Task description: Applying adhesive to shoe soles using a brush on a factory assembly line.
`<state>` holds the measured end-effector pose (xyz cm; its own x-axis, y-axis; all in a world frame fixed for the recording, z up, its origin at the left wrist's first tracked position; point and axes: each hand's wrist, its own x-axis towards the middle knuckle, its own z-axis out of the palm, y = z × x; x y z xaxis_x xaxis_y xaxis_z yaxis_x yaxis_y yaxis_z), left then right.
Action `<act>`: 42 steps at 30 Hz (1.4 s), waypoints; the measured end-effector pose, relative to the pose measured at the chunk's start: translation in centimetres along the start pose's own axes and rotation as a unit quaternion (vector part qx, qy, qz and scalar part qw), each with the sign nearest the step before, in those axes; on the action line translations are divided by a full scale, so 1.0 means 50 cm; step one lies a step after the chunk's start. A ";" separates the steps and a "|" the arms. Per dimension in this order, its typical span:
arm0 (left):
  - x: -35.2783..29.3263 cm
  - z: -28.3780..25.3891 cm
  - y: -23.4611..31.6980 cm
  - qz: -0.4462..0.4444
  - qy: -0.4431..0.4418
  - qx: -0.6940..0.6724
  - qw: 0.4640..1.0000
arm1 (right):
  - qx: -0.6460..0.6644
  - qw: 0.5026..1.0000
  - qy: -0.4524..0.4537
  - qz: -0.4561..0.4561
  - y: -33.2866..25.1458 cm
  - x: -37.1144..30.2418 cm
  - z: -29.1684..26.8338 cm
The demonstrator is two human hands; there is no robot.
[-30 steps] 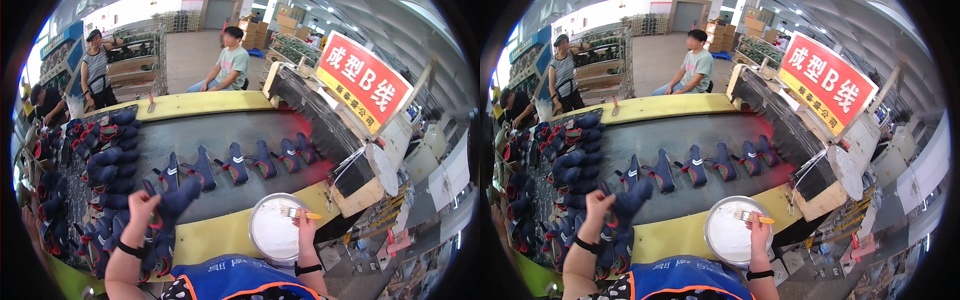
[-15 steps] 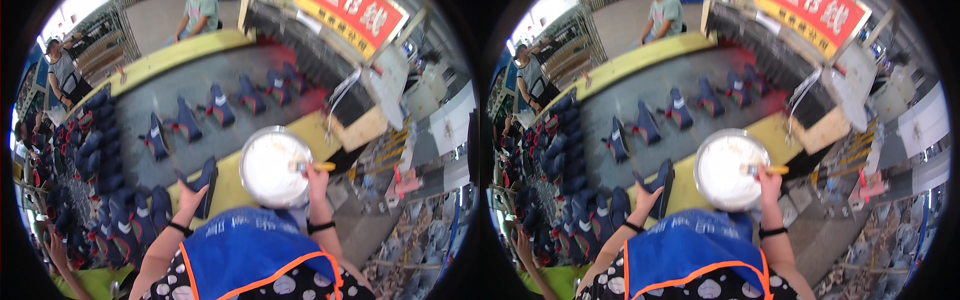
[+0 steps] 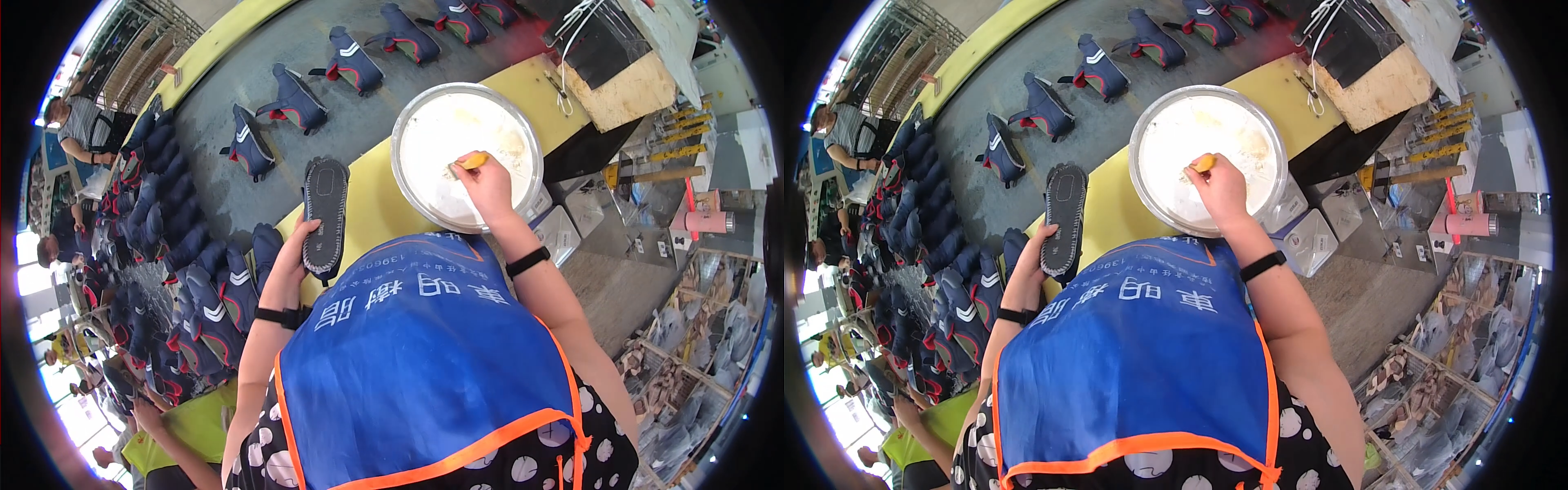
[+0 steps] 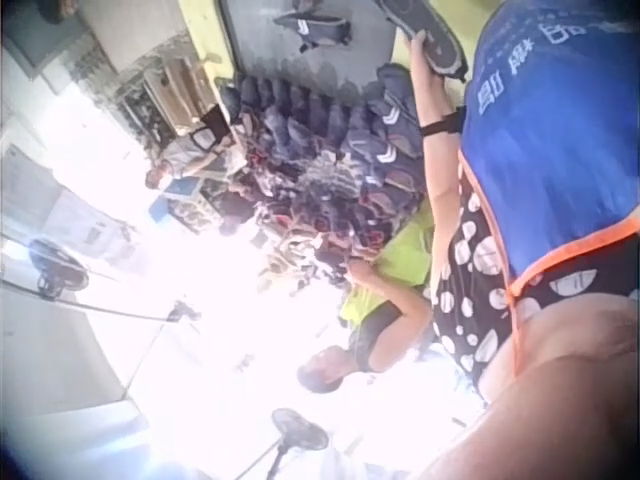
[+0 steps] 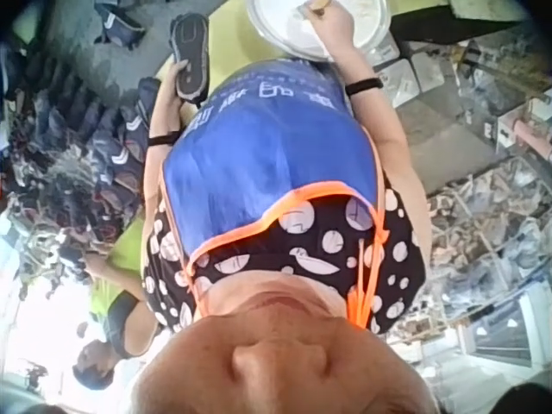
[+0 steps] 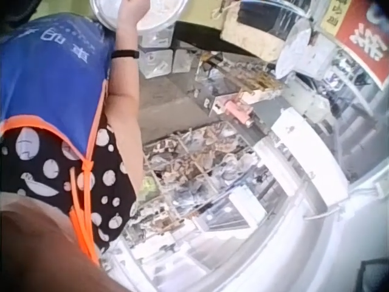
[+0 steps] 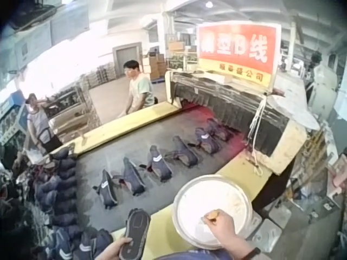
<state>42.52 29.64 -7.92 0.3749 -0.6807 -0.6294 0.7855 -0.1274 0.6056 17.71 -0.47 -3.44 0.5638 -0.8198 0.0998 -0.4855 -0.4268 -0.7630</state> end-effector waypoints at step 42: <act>-0.144 0.226 0.132 -0.038 -0.103 0.184 0.977 | 0.138 0.979 0.149 -0.022 -0.020 0.014 -0.084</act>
<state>39.43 25.54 6.09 0.1851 -0.7855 -0.5905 0.5629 -0.4078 0.7189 15.79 -2.22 0.08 0.3407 -0.8952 0.2873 -0.2421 -0.3788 -0.8932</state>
